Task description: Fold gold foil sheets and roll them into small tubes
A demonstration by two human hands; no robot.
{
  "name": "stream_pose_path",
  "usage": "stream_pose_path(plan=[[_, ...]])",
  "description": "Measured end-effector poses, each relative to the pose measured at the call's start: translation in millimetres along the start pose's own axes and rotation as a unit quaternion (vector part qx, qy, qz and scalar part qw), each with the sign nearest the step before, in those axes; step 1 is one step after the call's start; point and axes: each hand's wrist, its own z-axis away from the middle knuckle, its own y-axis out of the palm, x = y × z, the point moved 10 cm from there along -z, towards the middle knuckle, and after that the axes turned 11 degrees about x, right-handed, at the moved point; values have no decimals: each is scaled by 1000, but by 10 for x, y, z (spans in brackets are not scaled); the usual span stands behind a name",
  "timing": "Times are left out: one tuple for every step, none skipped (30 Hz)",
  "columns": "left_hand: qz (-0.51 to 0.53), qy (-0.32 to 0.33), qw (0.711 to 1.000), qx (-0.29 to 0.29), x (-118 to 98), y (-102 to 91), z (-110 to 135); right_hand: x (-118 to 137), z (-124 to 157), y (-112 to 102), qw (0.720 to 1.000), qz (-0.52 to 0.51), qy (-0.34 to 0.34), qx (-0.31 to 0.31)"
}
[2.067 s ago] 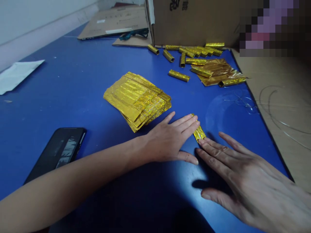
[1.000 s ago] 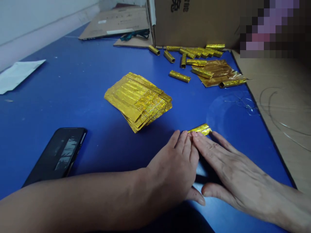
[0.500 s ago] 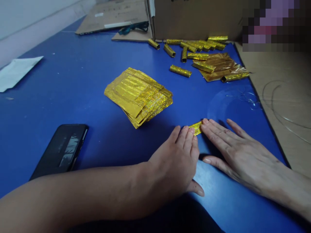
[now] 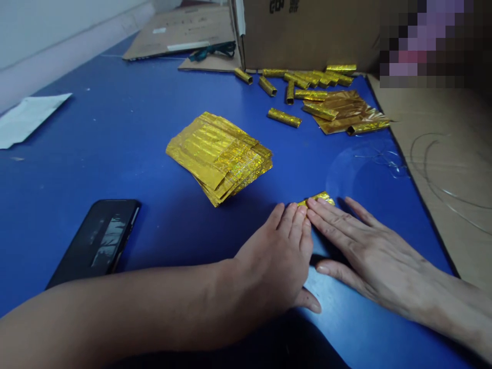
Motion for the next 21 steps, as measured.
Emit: stream_pose_path(plan=[[0,-2,1000,1,1,6,1,-44,8,5,1000,4,10,0],[1,-3,1000,2,1,15,2,-84,17,5,1000,9,19,-3],[1,-4,1000,3,-2,24,5,-119,25,6,1000,16,26,-5],[1,-4,1000,3,-5,31,8,-146,32,6,999,23,31,-7],[0,-4,1000,2,-9,33,12,-164,36,5,999,31,35,-8],[-2,-3,1000,1,-10,33,16,-178,39,2,998,38,39,-9],[-3,-3,1000,0,-5,30,19,-186,41,-4,998,45,43,-12],[-2,-2,1000,0,7,27,19,-191,43,-14,997,51,47,-16],[1,0,1000,0,28,21,16,-192,46,-23,997,57,51,-20],[7,3,1000,-1,61,13,9,-190,50,-33,996,62,54,-25],[14,6,1000,-2,106,4,-2,-184,54,-39,996,67,58,-29],[22,8,1000,-4,165,-3,-17,-172,59,-44,995,71,60,-33],[31,7,999,-5,242,-6,-37,-153,64,-50,995,75,61,-38],[38,3,999,-4,327,0,-61,-126,68,-55,994,79,61,-42],[43,-5,999,-1,421,12,-87,-91,71,-60,994,83,59,-47],[43,-11,999,-1,503,21,-111,-51,72,-65,993,87,56,-51],[41,-19,999,-2,578,27,-133,-6,72,-69,993,91,52,-55],[40,-32,999,-1,645,33,-150,37,70,-74,992,97,48,-60],[37,-45,998,-1,690,31,-160,79,68,-78,992,103,43,-64],[36,-62,997,-3,720,19,-162,113,67,-82,991,109,38,-68],[35,-78,996,-6,728,-3,-156,137,66,-82,991,112,34,-70]])
